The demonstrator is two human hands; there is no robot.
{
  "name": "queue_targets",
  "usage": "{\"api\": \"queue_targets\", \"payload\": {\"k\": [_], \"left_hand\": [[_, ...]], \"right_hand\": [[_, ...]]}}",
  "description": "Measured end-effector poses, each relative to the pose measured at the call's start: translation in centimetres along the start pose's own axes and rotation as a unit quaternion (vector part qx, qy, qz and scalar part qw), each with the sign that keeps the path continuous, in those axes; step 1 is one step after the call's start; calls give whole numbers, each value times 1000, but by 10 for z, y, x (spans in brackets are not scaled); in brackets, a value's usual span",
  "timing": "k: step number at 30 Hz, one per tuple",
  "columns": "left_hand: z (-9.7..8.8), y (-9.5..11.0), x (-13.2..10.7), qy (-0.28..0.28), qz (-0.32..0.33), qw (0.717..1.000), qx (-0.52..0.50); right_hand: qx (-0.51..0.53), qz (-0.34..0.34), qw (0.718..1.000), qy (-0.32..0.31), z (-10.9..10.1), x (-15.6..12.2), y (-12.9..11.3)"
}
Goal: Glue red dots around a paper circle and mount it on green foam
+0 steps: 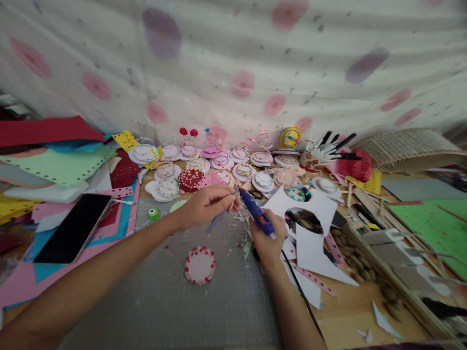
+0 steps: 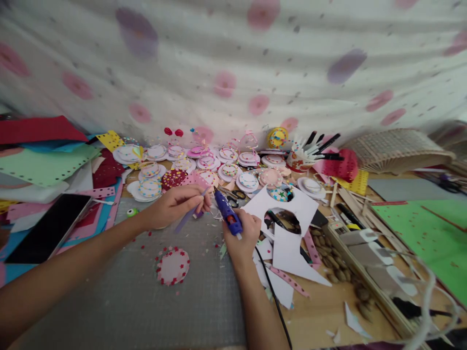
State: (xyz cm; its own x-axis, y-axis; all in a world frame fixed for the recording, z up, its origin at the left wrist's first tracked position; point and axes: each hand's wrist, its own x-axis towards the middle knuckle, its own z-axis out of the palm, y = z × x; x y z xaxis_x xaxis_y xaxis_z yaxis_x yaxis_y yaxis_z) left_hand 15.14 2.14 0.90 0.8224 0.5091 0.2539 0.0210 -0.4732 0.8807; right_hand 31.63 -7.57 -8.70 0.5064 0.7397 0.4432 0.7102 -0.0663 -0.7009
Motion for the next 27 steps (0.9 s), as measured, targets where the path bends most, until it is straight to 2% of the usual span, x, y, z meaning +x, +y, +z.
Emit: {"api": "queue_targets", "payload": {"k": [4,11,13,16,18,22,25,27], "left_hand": [[0,-1,-2,-9,-4,1000,-1],[-2,-9,-4,7,-15,1000,-4],[-1,-13,-2,11,-12,1000,2],[2,-19,4,7,-8,1000,20],[3,-22,7,3,-8,999,37],[-2,-21,4,16,-10,998,61],[-12,-17,-16,33,-8,996,80],[-17,-16,-35,40,-28,996,76]], "right_hand": [[41,15,999,24,-1,1,-1],[111,117,983,91,5,4,0],[130,157,970,129,6,6,1],[183,224,937,195,6,9,3],[207,243,924,213,5,10,4],[215,233,929,189,3,10,6],[230,220,937,142,1,7,5],[246,208,943,87,0,4,4]]}}
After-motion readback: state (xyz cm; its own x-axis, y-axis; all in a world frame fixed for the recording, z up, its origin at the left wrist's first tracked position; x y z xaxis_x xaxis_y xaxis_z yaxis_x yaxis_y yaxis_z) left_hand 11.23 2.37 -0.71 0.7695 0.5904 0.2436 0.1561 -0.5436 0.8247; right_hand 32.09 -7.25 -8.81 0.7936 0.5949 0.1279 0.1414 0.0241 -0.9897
